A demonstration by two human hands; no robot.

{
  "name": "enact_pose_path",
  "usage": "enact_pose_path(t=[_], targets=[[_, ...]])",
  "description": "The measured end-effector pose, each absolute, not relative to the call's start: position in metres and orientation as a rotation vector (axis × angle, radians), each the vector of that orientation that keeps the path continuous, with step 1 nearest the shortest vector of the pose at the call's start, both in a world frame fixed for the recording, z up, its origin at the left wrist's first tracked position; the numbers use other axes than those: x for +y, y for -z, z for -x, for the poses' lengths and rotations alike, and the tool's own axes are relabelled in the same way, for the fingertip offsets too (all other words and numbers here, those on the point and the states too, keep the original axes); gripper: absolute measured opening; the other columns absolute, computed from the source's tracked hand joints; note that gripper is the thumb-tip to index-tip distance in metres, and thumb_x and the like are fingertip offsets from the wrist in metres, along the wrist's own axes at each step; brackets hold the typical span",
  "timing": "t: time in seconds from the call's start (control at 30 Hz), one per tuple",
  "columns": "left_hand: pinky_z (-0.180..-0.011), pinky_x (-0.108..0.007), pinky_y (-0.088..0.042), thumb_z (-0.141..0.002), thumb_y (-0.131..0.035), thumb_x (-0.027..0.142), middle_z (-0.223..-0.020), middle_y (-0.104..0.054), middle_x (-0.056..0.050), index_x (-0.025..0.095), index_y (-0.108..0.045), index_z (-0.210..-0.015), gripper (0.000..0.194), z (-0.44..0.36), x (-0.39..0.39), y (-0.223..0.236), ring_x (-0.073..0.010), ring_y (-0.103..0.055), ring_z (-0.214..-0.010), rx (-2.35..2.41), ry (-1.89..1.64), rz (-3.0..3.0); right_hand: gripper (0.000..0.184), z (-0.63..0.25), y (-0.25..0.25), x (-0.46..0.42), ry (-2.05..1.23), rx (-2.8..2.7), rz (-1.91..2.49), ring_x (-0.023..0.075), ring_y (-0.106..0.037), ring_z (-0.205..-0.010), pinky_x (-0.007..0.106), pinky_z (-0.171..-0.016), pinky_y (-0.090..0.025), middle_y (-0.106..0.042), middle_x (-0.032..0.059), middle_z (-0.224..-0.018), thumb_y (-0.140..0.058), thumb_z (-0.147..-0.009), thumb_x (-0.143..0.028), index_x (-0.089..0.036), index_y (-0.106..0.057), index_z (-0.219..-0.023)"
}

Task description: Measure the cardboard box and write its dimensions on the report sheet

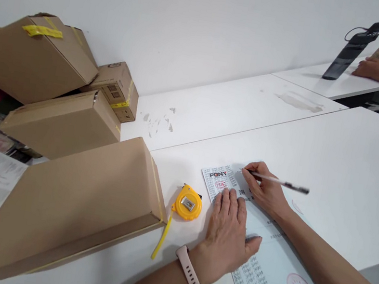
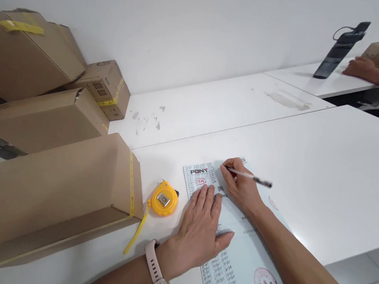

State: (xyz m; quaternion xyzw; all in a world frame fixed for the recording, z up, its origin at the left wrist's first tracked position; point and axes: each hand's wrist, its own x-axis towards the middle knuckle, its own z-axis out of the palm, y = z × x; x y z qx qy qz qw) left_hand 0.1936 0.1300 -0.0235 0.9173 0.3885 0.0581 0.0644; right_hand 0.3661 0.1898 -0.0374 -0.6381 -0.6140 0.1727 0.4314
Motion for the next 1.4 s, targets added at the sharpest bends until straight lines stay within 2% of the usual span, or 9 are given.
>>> enact_pose_path(t=[0.13, 0.37, 0.57, 0.73, 0.87, 0.97, 1.03, 1.27, 1.4], targets=[[-0.123, -0.055, -0.027, -0.101, -0.043, 0.050, -0.159, -0.034, -0.028, -0.001, -0.041, -0.147, 0.068, -0.190, 0.130, 0.019, -0.0392, -0.022, -0.151, 1.201, -0.359, -2.854, 0.021, -0.375, 0.044, 0.193, -0.280, -1.864, 1.470, 0.0233, -0.057, -0.087, 0.035, -0.072, -0.046, -0.062, 0.0081, -0.101, -0.047, -0.092, -0.020, -0.025, -0.062, -0.106], [-0.118, -0.061, -0.034, -0.092, -0.063, 0.028, -0.156, -0.041, -0.026, 0.007, -0.048, -0.141, 0.056, -0.152, 0.132, 0.006, -0.0400, -0.036, -0.146, 1.680, -0.483, -2.706, 0.050, -0.374, 0.054, 0.198, -0.165, -1.949, 1.465, 0.0249, -0.062, -0.090, 0.038, -0.076, -0.051, -0.069, 0.0079, -0.097, -0.038, -0.084, -0.004, -0.024, -0.061, -0.124], [-0.112, -0.067, -0.036, -0.084, -0.069, 0.010, -0.155, -0.038, -0.032, 0.006, -0.045, -0.144, 0.065, -0.132, 0.133, 0.010, -0.0469, -0.038, -0.142, 1.801, -0.617, -2.186, 0.045, -0.376, 0.055, 0.198, -0.087, -1.803, 1.538, 0.0236, -0.067, -0.083, 0.037, -0.071, -0.052, -0.070, 0.0067, -0.094, -0.036, -0.089, -0.010, -0.023, -0.058, -0.126], [-0.108, -0.054, -0.045, -0.085, -0.066, 0.015, -0.139, -0.056, -0.023, 0.012, -0.035, -0.148, 0.071, -0.121, 0.127, -0.003, -0.0349, -0.053, -0.129, 1.620, -0.755, -2.071, 0.033, -0.363, 0.037, 0.190, 0.021, -1.705, 1.526, 0.0280, -0.065, -0.091, 0.039, -0.074, -0.050, -0.070, 0.0111, -0.094, -0.039, -0.094, -0.023, -0.021, -0.064, -0.116], [-0.099, -0.041, -0.051, -0.086, -0.071, 0.027, -0.143, -0.051, -0.018, 0.024, -0.023, -0.154, 0.084, -0.099, 0.096, -0.030, -0.0265, -0.058, -0.120, 1.276, -0.875, -1.816, 0.036, -0.332, -0.011, 0.163, -0.524, -1.726, 1.457, 0.0257, -0.062, -0.090, 0.038, -0.077, -0.048, -0.070, 0.0102, -0.097, -0.044, -0.098, -0.047, -0.022, -0.069, -0.102], [-0.103, -0.044, -0.046, -0.080, -0.076, 0.028, -0.147, -0.046, -0.016, 0.031, -0.021, -0.155, 0.093, -0.081, 0.073, -0.051, -0.0265, -0.057, -0.118, 0.982, -0.951, -1.557, 0.060, -0.305, -0.049, 0.137, -1.243, -1.766, 1.298, 0.0226, -0.059, -0.082, 0.037, -0.077, -0.046, -0.069, 0.0082, -0.088, -0.031, -0.100, -0.064, -0.021, -0.070, -0.087], [-0.106, -0.046, -0.043, -0.076, -0.079, 0.025, -0.150, -0.043, -0.014, 0.033, -0.022, -0.155, 0.098, -0.070, 0.059, -0.060, -0.0265, -0.056, -0.118, 0.908, -0.967, -1.501, 0.068, -0.290, -0.066, 0.121, -1.464, -1.815, 1.187, 0.0213, -0.055, -0.077, 0.038, -0.076, -0.044, -0.066, 0.0073, -0.081, -0.025, -0.099, -0.069, -0.020, -0.066, -0.077], [-0.106, -0.046, -0.042, -0.067, -0.082, 0.022, -0.161, -0.030, -0.010, 0.037, -0.032, -0.152, 0.100, -0.041, 0.022, -0.072, -0.0273, -0.055, -0.118, 0.815, -0.977, -1.375, 0.059, -0.249, -0.088, 0.084, -1.447, -1.954, 1.151, 0.0189, -0.044, -0.070, 0.034, -0.070, -0.038, -0.049, 0.0009, -0.071, -0.042, -0.089, -0.077, -0.022, -0.048, -0.069], [-0.088, -0.038, -0.053, -0.066, -0.086, 0.028, -0.158, -0.039, -0.010, 0.036, -0.045, -0.144, 0.089, -0.006, 0.018, -0.086, -0.0264, -0.064, -0.109, 0.715, -1.007, -1.268, 0.056, -0.231, -0.099, 0.081, -1.456, -1.873, 1.127, 0.0160, -0.039, -0.065, 0.030, -0.063, -0.036, -0.042, -0.0021, -0.067, -0.057, -0.084, -0.075, -0.023, -0.044, -0.066]])
